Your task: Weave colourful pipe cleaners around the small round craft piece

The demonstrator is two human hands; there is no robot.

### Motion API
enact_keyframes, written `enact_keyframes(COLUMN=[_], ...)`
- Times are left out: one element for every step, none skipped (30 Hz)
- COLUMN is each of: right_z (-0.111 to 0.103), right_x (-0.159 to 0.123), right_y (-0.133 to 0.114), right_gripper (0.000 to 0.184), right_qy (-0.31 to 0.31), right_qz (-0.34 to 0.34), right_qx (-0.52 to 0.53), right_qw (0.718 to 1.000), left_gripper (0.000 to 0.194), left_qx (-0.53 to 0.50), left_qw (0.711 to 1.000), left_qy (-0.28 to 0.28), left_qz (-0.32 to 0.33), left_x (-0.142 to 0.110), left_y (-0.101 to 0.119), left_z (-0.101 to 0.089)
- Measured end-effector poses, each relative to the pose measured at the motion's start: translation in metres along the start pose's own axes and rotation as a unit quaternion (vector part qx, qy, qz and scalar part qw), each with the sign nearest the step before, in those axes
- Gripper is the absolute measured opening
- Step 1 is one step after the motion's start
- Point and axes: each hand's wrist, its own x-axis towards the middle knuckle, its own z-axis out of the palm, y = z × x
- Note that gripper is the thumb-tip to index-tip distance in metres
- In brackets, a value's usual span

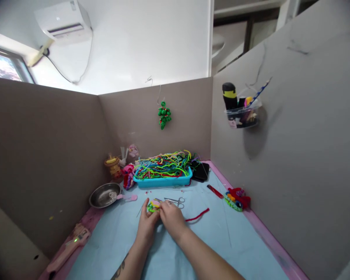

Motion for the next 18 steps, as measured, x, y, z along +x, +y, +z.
enact_keyframes(right_z=[0.0,-0.001,-0.001,-0.001,-0.002,-0.002,-0.002,-0.002,-0.002,-0.002,-0.002,-0.003,-0.004,-0.005,-0.005,-0.006,-0.007,-0.007], right_x=[0.0,0.0,0.0,0.001,0.001,0.001,0.001,0.001,0.001,0.001,0.001,0.002,0.002,0.002,0.002,0.002,0.002,0.001], right_y=[0.0,-0.001,-0.002,-0.003,-0.003,-0.004,-0.004,-0.004,-0.004,-0.003,-0.002,-0.001,0.001,0.003,0.004,0.005,0.006,0.007], right_gripper=[0.019,0.02,0.021,0.022,0.022,0.022,0.021,0.019,0.018,0.017,0.017,0.016,0.015,0.015,0.014,0.015,0.015,0.015], right_qy=[-0.003,-0.004,-0.003,-0.001,0.002,0.006,0.01,0.014,0.016,0.018,0.019,0.02,0.021,0.019,0.018,0.017,0.017,0.018], right_qz=[-0.01,-0.018,-0.022,-0.024,-0.022,-0.017,-0.01,-0.002,0.006,0.014,0.022,0.028,0.032,0.031,0.026,0.019,0.012,0.007], right_qx=[0.005,0.011,0.017,0.022,0.025,0.025,0.024,0.023,0.024,0.025,0.028,0.031,0.035,0.04,0.045,0.051,0.058,0.065], right_qw=[1.0,1.0,1.0,0.999,0.999,1.0,1.0,1.0,1.0,0.999,0.999,0.999,0.999,0.999,0.998,0.998,0.998,0.998], left_gripper=[0.094,0.094,0.094,0.094,0.093,0.093,0.093,0.093,0.093,0.093,0.093,0.093,0.093,0.092,0.092,0.091,0.09,0.088], left_qx=[-0.005,-0.008,-0.007,-0.002,0.008,0.02,0.031,0.038,0.042,0.043,0.042,0.04,0.039,0.038,0.034,0.03,0.025,0.02], left_qw=[1.0,1.0,1.0,1.0,1.0,0.999,0.999,0.999,0.998,0.998,0.998,0.998,0.998,0.998,0.998,0.998,0.998,0.997], left_qy=[-0.002,-0.002,0.0,0.002,0.003,0.002,0.002,0.0,-0.002,-0.003,-0.002,0.0,0.004,0.009,0.016,0.022,0.028,0.033], left_qz=[0.0,0.006,0.013,0.019,0.024,0.028,0.032,0.035,0.039,0.043,0.046,0.047,0.048,0.048,0.05,0.054,0.058,0.06], left_x=[0.0,0.0,0.001,0.001,0.002,0.003,0.003,0.004,0.004,0.005,0.005,0.005,0.004,0.004,0.003,0.003,0.002,0.002], left_y=[0.001,0.002,0.003,0.004,0.004,0.004,0.004,0.004,0.003,0.003,0.003,0.003,0.003,0.004,0.004,0.005,0.005,0.006], left_z=[0.0,0.0,0.0,0.0,0.0,-0.001,-0.001,-0.002,-0.002,-0.003,-0.003,-0.003,-0.003,-0.003,-0.003,-0.003,-0.003,-0.003])
